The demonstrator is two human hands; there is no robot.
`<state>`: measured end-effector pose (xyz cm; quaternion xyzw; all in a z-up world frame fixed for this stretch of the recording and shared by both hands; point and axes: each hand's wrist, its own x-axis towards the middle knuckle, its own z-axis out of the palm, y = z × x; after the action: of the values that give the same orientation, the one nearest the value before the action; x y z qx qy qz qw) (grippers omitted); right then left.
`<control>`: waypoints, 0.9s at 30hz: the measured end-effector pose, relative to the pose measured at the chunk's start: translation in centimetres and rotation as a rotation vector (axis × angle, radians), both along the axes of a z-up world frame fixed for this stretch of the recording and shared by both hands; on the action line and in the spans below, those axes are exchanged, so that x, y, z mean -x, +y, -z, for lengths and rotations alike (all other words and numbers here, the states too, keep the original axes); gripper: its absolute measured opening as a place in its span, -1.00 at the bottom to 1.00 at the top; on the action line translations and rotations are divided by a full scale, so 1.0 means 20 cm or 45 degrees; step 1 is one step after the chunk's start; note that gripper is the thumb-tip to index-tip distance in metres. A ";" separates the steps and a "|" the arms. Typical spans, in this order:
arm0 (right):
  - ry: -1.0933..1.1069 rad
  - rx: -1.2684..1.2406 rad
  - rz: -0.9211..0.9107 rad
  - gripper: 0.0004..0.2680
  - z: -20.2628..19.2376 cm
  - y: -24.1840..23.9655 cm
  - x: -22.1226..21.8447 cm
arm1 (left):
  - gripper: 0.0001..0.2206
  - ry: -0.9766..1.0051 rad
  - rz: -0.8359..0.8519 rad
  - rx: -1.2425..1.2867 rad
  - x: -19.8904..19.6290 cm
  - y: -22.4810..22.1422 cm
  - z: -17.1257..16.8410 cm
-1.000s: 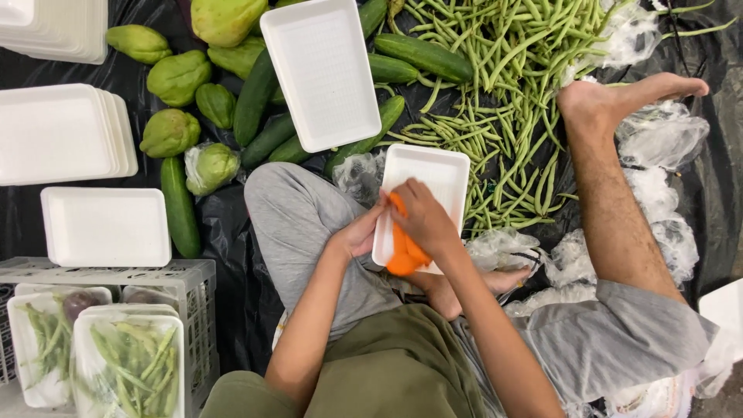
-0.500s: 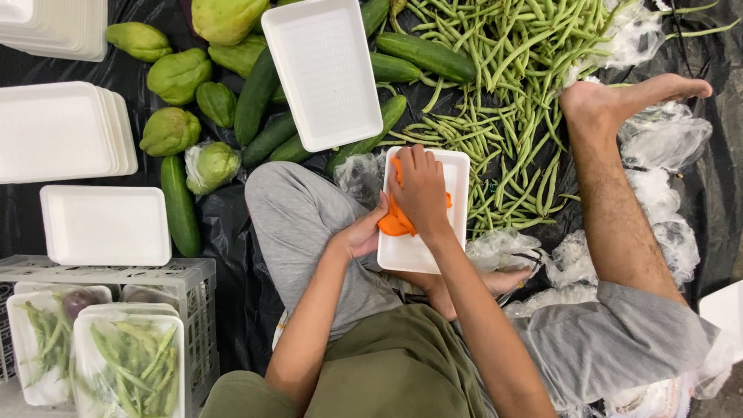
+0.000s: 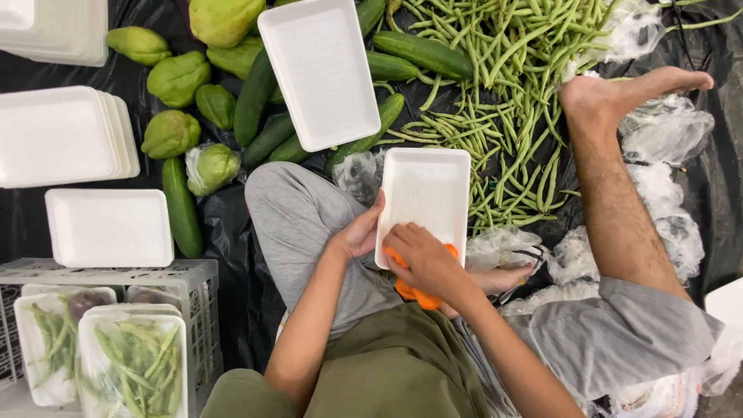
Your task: A person sitting on the floor is peeling cucumbers using a handheld peeler and placing them into white plastic trays.
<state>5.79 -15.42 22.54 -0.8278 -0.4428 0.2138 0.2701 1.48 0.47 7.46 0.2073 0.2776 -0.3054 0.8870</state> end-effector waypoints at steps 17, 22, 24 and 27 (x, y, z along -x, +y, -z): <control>-0.437 0.357 0.112 -0.86 0.22 -0.34 -0.16 | -0.23 -0.084 0.045 -0.122 -0.02 -0.02 0.05; -0.678 0.441 0.177 -0.85 0.40 -0.32 -0.35 | -0.25 -0.140 0.050 -0.121 -0.01 -0.02 0.06; -0.580 0.570 0.243 -0.87 0.45 -0.31 -0.44 | -0.28 -0.175 0.029 -0.092 -0.01 -0.02 0.10; -0.458 0.434 0.373 -0.87 0.36 -0.26 -0.51 | -0.27 -0.168 -0.009 -0.063 -0.01 -0.02 0.10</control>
<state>16.08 -20.53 15.42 -0.9410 -0.3169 0.0936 0.0724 1.61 0.02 5.50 0.2480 0.2265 -0.2810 0.8990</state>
